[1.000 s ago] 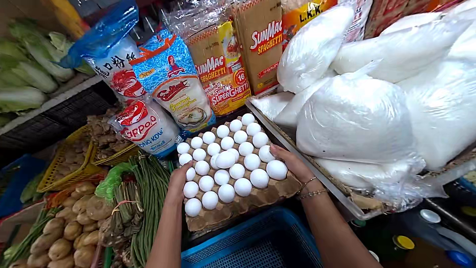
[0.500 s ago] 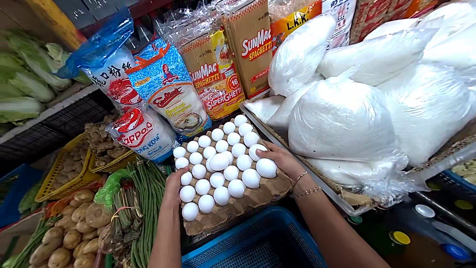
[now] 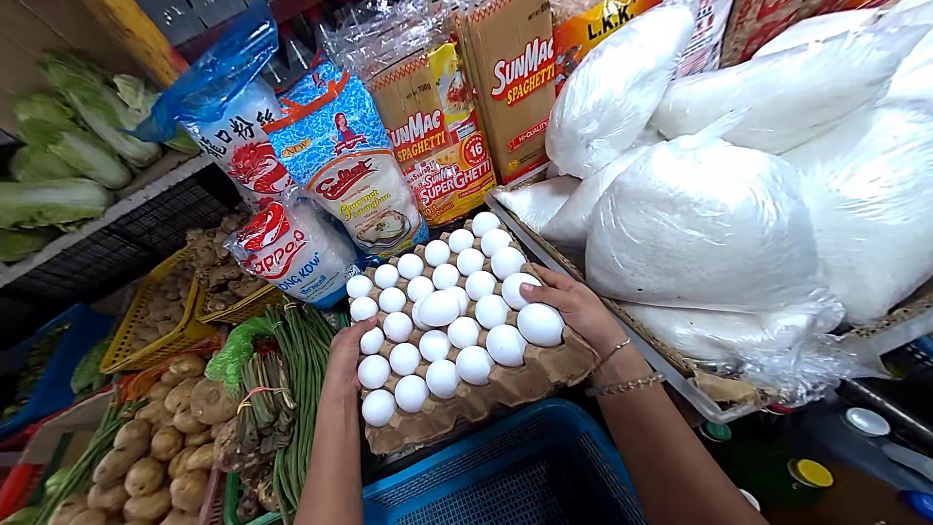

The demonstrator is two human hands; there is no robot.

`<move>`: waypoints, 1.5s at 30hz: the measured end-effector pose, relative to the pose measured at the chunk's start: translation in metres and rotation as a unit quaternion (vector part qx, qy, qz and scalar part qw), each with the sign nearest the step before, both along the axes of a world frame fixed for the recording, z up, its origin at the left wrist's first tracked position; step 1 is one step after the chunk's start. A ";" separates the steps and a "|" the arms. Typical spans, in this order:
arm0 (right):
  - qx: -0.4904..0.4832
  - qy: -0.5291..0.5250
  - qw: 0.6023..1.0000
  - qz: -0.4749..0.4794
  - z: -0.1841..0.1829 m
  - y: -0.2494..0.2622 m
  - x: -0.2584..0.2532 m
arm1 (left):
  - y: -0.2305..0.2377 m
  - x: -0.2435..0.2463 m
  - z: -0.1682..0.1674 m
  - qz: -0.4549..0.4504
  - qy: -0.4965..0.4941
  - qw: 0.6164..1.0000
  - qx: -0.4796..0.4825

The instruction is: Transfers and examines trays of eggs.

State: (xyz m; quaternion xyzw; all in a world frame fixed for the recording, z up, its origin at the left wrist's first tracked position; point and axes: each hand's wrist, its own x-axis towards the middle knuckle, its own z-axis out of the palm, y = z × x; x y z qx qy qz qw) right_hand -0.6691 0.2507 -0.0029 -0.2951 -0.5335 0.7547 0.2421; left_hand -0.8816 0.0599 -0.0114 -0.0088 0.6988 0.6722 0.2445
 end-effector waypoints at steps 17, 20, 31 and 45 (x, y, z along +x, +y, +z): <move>0.083 0.012 0.996 0.015 0.006 -0.024 0.044 | -0.032 0.036 0.023 -0.025 0.075 0.996 -0.031; 0.086 0.008 0.996 0.028 0.010 -0.033 0.064 | -0.048 0.055 0.035 -0.033 0.095 0.994 -0.039; -0.035 0.060 0.996 0.056 -0.006 -0.121 0.169 | -0.154 0.191 0.049 0.016 0.114 0.987 -0.115; -0.088 0.092 0.991 0.047 -0.053 -0.180 0.237 | -0.221 0.262 -0.002 0.013 0.070 0.997 -0.019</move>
